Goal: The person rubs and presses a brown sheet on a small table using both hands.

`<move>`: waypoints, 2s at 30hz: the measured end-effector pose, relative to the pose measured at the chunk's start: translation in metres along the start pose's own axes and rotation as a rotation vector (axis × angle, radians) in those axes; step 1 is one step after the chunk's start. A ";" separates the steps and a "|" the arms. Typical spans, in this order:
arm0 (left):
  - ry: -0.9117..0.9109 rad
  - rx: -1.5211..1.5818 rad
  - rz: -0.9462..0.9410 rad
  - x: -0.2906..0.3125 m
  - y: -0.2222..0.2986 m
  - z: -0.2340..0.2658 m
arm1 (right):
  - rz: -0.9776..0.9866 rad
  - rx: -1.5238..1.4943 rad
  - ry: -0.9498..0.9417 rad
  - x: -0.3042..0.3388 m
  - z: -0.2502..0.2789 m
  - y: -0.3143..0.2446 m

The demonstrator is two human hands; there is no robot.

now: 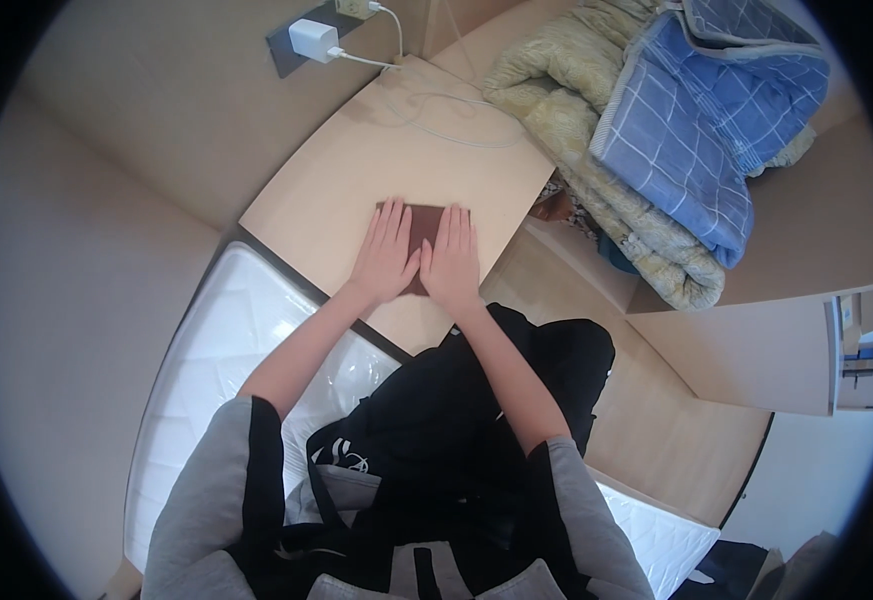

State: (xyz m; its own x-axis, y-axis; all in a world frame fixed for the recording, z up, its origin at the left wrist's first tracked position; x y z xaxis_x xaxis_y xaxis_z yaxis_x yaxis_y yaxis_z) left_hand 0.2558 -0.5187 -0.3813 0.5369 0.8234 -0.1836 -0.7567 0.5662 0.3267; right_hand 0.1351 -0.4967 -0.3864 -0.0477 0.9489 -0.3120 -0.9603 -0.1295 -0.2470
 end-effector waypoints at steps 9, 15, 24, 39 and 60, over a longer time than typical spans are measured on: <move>-0.096 -0.174 0.083 -0.068 -0.028 -0.013 | -0.080 0.096 -0.079 -0.069 -0.023 0.023; -0.099 -0.162 0.109 -0.060 -0.023 -0.011 | -0.072 0.009 -0.038 -0.060 -0.018 0.020; -0.106 -0.052 0.056 0.034 0.018 0.002 | 0.019 -0.052 -0.074 0.030 0.010 -0.011; -0.042 -0.071 -0.023 0.006 0.001 0.001 | 0.019 0.018 -0.051 0.007 0.002 -0.006; -0.009 -0.073 -0.012 -0.007 -0.015 0.002 | -0.003 -0.042 -0.001 -0.013 -0.001 -0.001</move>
State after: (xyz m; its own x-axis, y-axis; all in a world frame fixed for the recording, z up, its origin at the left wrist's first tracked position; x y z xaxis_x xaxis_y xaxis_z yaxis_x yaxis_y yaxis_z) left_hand 0.2645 -0.5329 -0.3836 0.5492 0.8162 -0.1792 -0.7750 0.5777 0.2561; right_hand 0.1374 -0.5093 -0.3829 -0.0449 0.9497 -0.3099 -0.9480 -0.1383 -0.2867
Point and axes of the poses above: each hand's wrist, its own x-axis away from the middle knuckle, its own z-axis out of the back of the hand, y = z × x, the point moved 4 cm from there along -x, towards the middle knuckle, and after that the axes turned 2 degrees about -y, right-handed, at the moved point
